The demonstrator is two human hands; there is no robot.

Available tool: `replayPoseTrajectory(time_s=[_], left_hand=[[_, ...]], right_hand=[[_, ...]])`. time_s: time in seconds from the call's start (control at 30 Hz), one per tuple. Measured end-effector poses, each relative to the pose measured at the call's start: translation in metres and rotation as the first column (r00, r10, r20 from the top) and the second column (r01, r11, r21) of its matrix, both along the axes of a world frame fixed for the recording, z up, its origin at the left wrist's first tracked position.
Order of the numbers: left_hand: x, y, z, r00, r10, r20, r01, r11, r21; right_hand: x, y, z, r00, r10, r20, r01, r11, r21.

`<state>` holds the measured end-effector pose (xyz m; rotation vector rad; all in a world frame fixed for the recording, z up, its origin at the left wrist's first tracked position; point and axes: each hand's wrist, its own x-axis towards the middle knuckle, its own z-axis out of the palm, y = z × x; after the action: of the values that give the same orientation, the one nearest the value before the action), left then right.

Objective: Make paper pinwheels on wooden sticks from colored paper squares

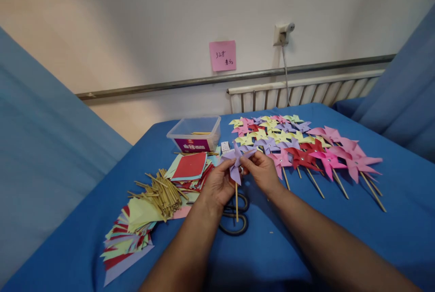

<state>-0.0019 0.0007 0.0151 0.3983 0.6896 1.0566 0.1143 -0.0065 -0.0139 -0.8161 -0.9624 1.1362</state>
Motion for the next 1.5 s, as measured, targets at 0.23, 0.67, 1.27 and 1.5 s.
replayPoseTrajectory(time_s=[0.23, 0.67, 1.27, 1.5], left_hand=[[-0.002, -0.002, 0.006, 1.0, 0.0, -0.008, 0.0, 1.0, -0.021], [-0.003, -0.001, 0.007, 0.998, 0.061, -0.03, -0.062, 0.997, -0.045], [0.001, -0.002, 0.003, 0.987, 0.118, -0.107, -0.119, 0.993, -0.004], [-0.002, 0.001, -0.001, 0.947, 0.207, -0.246, -0.166, 0.97, 0.176]], right_hand=[[0.009, 0.005, -0.003, 0.981, 0.109, -0.163, -0.111, 0.994, -0.002], [0.018, 0.006, 0.001, 0.968, 0.035, -0.25, -0.049, 0.998, -0.048], [0.017, 0.009, 0.0, 0.994, -0.075, -0.082, 0.071, 0.996, -0.046], [0.025, 0.012, 0.002, 0.992, -0.073, -0.105, 0.065, 0.995, -0.079]])
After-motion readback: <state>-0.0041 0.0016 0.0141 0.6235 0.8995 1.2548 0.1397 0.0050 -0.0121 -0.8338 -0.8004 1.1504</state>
